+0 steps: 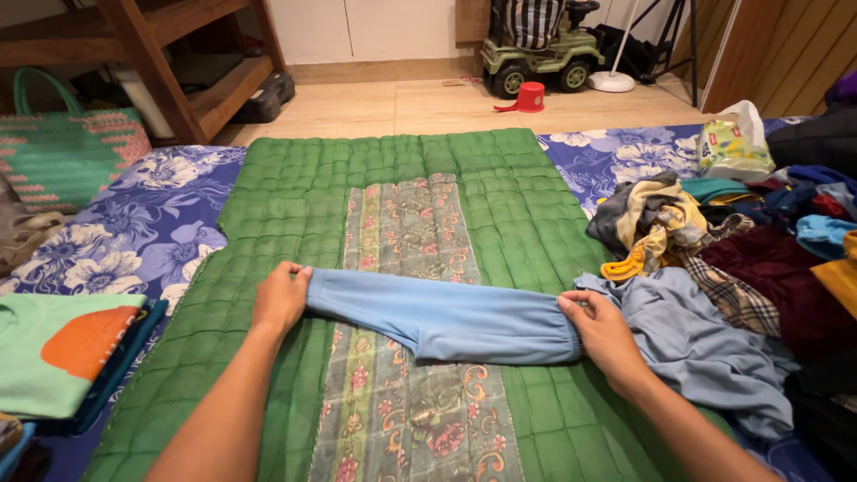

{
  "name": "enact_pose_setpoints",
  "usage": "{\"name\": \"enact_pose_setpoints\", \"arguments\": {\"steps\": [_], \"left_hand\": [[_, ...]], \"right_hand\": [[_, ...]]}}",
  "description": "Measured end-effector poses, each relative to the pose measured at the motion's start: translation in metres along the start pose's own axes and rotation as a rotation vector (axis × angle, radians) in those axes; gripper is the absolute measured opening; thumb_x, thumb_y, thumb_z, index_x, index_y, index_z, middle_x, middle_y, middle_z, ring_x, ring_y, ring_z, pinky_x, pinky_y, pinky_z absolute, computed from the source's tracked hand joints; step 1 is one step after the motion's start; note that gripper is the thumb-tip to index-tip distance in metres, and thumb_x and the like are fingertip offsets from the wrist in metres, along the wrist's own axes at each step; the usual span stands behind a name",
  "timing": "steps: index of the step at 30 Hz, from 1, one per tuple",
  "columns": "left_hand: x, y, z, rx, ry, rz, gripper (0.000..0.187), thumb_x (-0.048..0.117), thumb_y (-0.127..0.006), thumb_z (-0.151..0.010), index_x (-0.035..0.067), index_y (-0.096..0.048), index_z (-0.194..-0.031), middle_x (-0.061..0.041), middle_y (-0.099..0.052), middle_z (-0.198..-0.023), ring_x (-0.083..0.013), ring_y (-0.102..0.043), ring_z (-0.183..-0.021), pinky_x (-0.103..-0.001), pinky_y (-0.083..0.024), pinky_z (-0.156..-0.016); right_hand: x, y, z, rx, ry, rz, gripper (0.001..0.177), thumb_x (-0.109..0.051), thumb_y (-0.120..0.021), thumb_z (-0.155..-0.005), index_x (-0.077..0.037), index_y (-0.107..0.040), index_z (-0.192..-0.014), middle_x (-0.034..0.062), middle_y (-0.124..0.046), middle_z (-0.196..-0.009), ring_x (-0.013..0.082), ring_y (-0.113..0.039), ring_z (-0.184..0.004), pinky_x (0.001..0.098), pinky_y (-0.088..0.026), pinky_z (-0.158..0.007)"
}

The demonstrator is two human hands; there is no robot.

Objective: The person folds a light green t-shirt and two pairs of light blue pants on a green mat. Each item is smoothed, folded into a compact rectangle, and placed in a neat stack on the left side of the mat.

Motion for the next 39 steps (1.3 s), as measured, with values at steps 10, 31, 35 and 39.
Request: {"name": "enact_pose_setpoints", "arguments": {"steps": [10,31,35,39], "left_hand": [[0.02,0.027,0.023,0.008,0.051,-0.107,0.049,0.051,-0.059,-0.097,0.006,-0.073,-0.113,-0.027,-0.072,-0.113,-0.0454,-0.066,-0.111,-0.054,-0.051,-0.095],[-0.004,0.031,0.078,-0.427,0.356,0.701,0.03,0.04,-0.064,-0.095,0.01,-0.065,-0.096,0.002,-0.05,-0.075,-0.0108,-0.042,-0.065,-0.028,-0.037,-0.058],[-0.008,0.067,0.123,-0.363,0.338,0.897,0.026,0.035,-0.062,-0.1,0.009,-0.063,-0.099,0.003,-0.048,-0.075,-0.0108,-0.039,-0.064,-0.03,-0.034,-0.056],[-0.022,0.088,0.146,-0.288,0.363,1.038,0.023,0.034,-0.06,-0.099,0.011,-0.062,-0.097,0.004,-0.052,-0.076,-0.0089,-0.044,-0.065,-0.029,-0.039,-0.059]], "right_hand": [[0.007,0.013,-0.006,-0.011,-0.137,0.124,0.04,-0.038,-0.066,-0.092,-0.006,-0.064,-0.116,0.0043,-0.068,-0.092,0.0121,-0.061,-0.077,0.0282,-0.053,-0.064],[0.0,-0.018,0.016,-0.314,-0.386,-0.177,0.028,-0.035,-0.071,-0.096,-0.01,-0.068,-0.108,-0.0012,-0.064,-0.094,0.0134,-0.053,-0.082,0.0348,-0.047,-0.076],[-0.027,-0.025,0.032,-0.268,-0.333,-0.157,0.03,-0.035,-0.064,-0.095,-0.01,-0.07,-0.111,0.0,-0.07,-0.101,0.0115,-0.062,-0.087,0.0333,-0.05,-0.077],[-0.047,-0.038,0.05,-0.283,-0.336,-0.246,0.033,-0.037,-0.059,-0.098,-0.009,-0.068,-0.112,0.0013,-0.07,-0.103,0.0141,-0.064,-0.089,0.0366,-0.054,-0.081]]}}
Point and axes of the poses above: each hand's wrist, its own z-axis away from the middle knuckle, its own y-axis out of the back of the hand, x = y × z, the point moved 10 cm from there along -z, towards the middle knuckle
